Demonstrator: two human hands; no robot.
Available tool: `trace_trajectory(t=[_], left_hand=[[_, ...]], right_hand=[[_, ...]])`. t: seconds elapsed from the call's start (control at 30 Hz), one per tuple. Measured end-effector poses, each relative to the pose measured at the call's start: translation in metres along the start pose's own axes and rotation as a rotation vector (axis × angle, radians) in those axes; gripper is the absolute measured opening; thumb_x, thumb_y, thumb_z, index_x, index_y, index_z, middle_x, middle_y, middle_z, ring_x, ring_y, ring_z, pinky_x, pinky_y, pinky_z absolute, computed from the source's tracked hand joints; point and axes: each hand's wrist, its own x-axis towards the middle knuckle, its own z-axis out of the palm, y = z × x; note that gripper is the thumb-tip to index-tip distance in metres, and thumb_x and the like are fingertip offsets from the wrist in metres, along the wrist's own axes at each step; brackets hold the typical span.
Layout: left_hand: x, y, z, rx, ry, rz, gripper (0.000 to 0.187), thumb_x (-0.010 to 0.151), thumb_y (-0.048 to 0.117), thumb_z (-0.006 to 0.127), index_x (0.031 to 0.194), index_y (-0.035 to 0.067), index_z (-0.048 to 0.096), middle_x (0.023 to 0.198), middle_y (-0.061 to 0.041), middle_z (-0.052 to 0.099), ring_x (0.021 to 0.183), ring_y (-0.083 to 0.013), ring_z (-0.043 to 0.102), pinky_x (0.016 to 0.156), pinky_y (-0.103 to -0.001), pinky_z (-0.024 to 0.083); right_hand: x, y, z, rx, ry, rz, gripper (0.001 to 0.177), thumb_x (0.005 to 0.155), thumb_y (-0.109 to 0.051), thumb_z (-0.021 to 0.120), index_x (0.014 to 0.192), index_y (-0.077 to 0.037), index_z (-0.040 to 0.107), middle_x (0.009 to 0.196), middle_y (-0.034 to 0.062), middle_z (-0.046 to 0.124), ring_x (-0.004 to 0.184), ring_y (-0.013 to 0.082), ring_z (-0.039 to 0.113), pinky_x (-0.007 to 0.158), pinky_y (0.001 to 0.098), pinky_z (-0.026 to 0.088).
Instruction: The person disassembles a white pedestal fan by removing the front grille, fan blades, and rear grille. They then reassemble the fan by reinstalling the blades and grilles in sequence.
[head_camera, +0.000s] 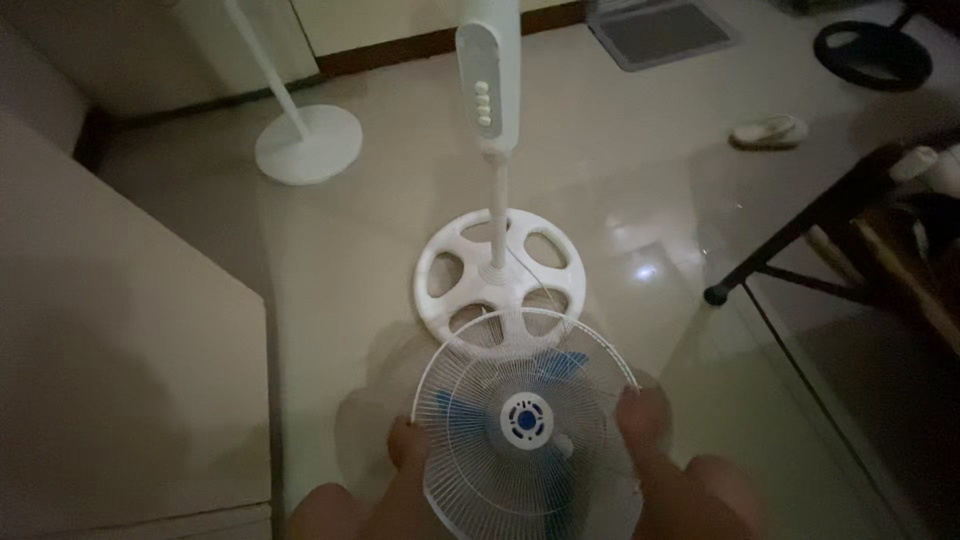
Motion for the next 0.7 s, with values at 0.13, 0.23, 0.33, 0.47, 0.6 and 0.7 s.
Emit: trace_trajectory(t=[0.13, 0.23, 0.33, 0.47, 0.6, 0.7], left_hand=[[-0.005, 0.006, -0.004, -0.057, 0.023, -0.008, 0.026, 0.106, 0.016, 0.048, 0.12, 0.004, 0.067, 0.117, -0.015, 0.07, 0.102, -0.0297, 0.069, 0.09, -0.045, 0.054], [-0.008, 0.007, -0.006, -0.08, 0.012, -0.009, 0.024, 0.104, 0.015, 0.049, 0.118, 0.003, 0.065, 0.112, -0.016, 0.071, 0.099, -0.0298, 0.069, 0.088, -0.044, 0.055], [-0.008, 0.011, -0.007, -0.173, -0.003, 0.031, 0.025, 0.103, 0.014, 0.047, 0.121, 0.005, 0.062, 0.112, -0.015, 0.068, 0.097, -0.0291, 0.068, 0.086, -0.044, 0.055], [-0.011, 0.015, -0.003, -0.283, -0.001, 0.004, 0.026, 0.106, 0.018, 0.045, 0.123, 0.004, 0.059, 0.114, -0.016, 0.068, 0.097, -0.0293, 0.067, 0.087, -0.045, 0.055], [-0.008, 0.028, -0.005, -0.322, 0.072, -0.022, 0.027, 0.105, 0.018, 0.045, 0.126, 0.006, 0.058, 0.113, -0.017, 0.068, 0.097, -0.0309, 0.068, 0.089, -0.047, 0.055], [-0.008, 0.037, -0.019, -0.36, 0.103, 0.057, 0.031, 0.106, 0.023, 0.045, 0.129, 0.006, 0.055, 0.117, -0.015, 0.061, 0.097, -0.0317, 0.063, 0.087, -0.048, 0.052]], right_hand=[[0.004, -0.009, -0.022, 0.04, -0.103, -0.179, 0.033, 0.094, -0.019, 0.055, 0.11, 0.005, 0.072, 0.099, 0.0204, 0.074, 0.089, 0.0349, 0.069, 0.082, 0.0455, 0.052], [-0.001, -0.006, -0.016, 0.037, 0.103, -0.141, 0.04, 0.09, -0.025, 0.069, 0.109, 0.01, 0.062, 0.092, 0.017, 0.062, 0.081, 0.0296, 0.058, 0.074, 0.0446, 0.046], [-0.004, -0.008, -0.01, -0.094, 0.006, 0.092, 0.036, 0.103, -0.026, 0.059, 0.108, 0.007, 0.071, 0.099, 0.0222, 0.07, 0.089, 0.0342, 0.064, 0.081, 0.0486, 0.052], [-0.016, -0.022, -0.019, 0.107, 0.08, 0.103, 0.036, 0.105, -0.022, 0.051, 0.124, 0.005, 0.065, 0.116, 0.0262, 0.071, 0.106, 0.0418, 0.067, 0.093, 0.0521, 0.051], [-0.041, -0.054, -0.047, 0.042, 0.079, 0.114, 0.048, 0.106, -0.03, 0.043, 0.136, 0.003, 0.062, 0.128, 0.026, 0.065, 0.117, 0.0434, 0.061, 0.101, 0.0531, 0.045], [-0.059, -0.082, -0.063, 0.045, 0.026, 0.257, 0.056, 0.111, -0.038, 0.036, 0.139, 0.004, 0.061, 0.127, 0.0274, 0.068, 0.116, 0.0423, 0.065, 0.102, 0.0533, 0.046]])
